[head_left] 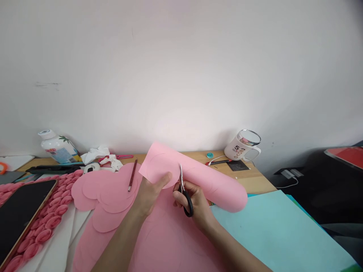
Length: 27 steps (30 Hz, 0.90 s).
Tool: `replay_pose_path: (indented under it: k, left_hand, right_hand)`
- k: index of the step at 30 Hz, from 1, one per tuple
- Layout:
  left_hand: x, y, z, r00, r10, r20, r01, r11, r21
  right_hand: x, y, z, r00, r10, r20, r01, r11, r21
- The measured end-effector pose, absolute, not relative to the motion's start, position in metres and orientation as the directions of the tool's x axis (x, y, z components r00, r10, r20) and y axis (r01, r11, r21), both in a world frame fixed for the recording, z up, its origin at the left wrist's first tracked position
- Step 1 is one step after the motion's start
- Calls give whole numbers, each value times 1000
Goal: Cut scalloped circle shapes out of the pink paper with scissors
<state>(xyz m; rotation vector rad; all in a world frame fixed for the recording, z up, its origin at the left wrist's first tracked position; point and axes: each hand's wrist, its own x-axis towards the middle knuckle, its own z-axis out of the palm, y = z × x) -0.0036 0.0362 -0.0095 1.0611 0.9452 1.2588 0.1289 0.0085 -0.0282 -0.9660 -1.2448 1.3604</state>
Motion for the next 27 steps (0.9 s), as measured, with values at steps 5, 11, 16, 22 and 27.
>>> replay_pose_path:
  k: [5, 11, 16, 22, 27]
  left_hand:
    - [-7, 37, -7, 104, 995, -5, -247, 30, 969]
    - [-3, 36, -6, 88, 996, 8, -301, 19, 954]
    - [11, 29, -3, 176, 983, 57, -472, 34, 881]
    - [15, 27, -6, 136, 990, 25, -427, 36, 904]
    - [11, 29, -12, 53, 999, -9, -248, 22, 968]
  right_hand:
    - [129, 7, -26, -179, 981, 79, -143, 54, -988]
    - [125, 6, -30, -79, 990, 118, -63, 113, -992]
    - [123, 6, -44, 142, 948, 286, 101, 273, -957]
    - [124, 8, -44, -14, 979, 205, -31, 205, -978]
    - [125, 9, -36, -97, 985, 140, -145, 125, -982]
